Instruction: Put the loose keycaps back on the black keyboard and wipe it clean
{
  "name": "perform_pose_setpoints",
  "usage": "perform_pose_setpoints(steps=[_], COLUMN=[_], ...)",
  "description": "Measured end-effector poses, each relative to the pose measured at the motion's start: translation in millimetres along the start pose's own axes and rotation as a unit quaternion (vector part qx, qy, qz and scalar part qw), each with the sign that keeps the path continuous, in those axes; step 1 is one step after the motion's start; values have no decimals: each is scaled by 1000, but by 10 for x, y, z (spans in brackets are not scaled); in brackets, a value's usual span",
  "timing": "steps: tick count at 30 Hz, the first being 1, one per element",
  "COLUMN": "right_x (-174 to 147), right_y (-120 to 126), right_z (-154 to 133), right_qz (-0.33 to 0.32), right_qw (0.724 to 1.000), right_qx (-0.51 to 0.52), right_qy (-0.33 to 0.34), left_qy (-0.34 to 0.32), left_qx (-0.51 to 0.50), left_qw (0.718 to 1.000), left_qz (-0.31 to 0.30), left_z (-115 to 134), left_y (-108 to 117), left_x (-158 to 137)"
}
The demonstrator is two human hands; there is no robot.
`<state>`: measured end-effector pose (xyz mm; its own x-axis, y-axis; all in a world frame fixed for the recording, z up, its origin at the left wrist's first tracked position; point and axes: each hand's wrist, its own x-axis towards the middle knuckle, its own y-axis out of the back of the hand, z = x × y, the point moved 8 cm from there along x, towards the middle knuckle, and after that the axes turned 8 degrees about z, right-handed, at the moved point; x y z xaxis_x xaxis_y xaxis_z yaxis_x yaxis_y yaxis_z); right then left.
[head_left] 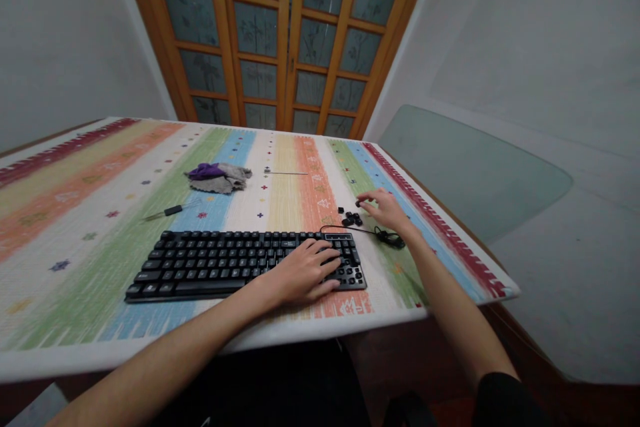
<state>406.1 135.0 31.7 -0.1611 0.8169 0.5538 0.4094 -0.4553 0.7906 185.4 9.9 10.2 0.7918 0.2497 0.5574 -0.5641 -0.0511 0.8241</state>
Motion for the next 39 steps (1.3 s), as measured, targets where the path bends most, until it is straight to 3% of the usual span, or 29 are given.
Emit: perform_pose_setpoints(steps=[6, 11, 15, 32, 39], right_x=[-449, -910, -1084, -1154, -1185], right_y=[385, 406, 349, 236, 239], right_z=[-534, -868, -1029, -1160, -1108], right_qz=[70, 91, 103, 99, 103], right_qw=[991, 983, 977, 972, 977], right_qx=[102, 150, 173, 168, 150], right_qy=[48, 49, 76, 132, 115], left_qy=[4, 11, 12, 7, -6], left_qx=[-15, -27, -29, -19, -2], left_qw=[1000, 1000, 999, 1000, 1000], left_qz=[2, 6, 13, 18, 16], left_z=[5, -2, -7, -19, 30], left_y=[-12, -11, -1, -4, 3], left_x=[8, 21, 31, 26, 55])
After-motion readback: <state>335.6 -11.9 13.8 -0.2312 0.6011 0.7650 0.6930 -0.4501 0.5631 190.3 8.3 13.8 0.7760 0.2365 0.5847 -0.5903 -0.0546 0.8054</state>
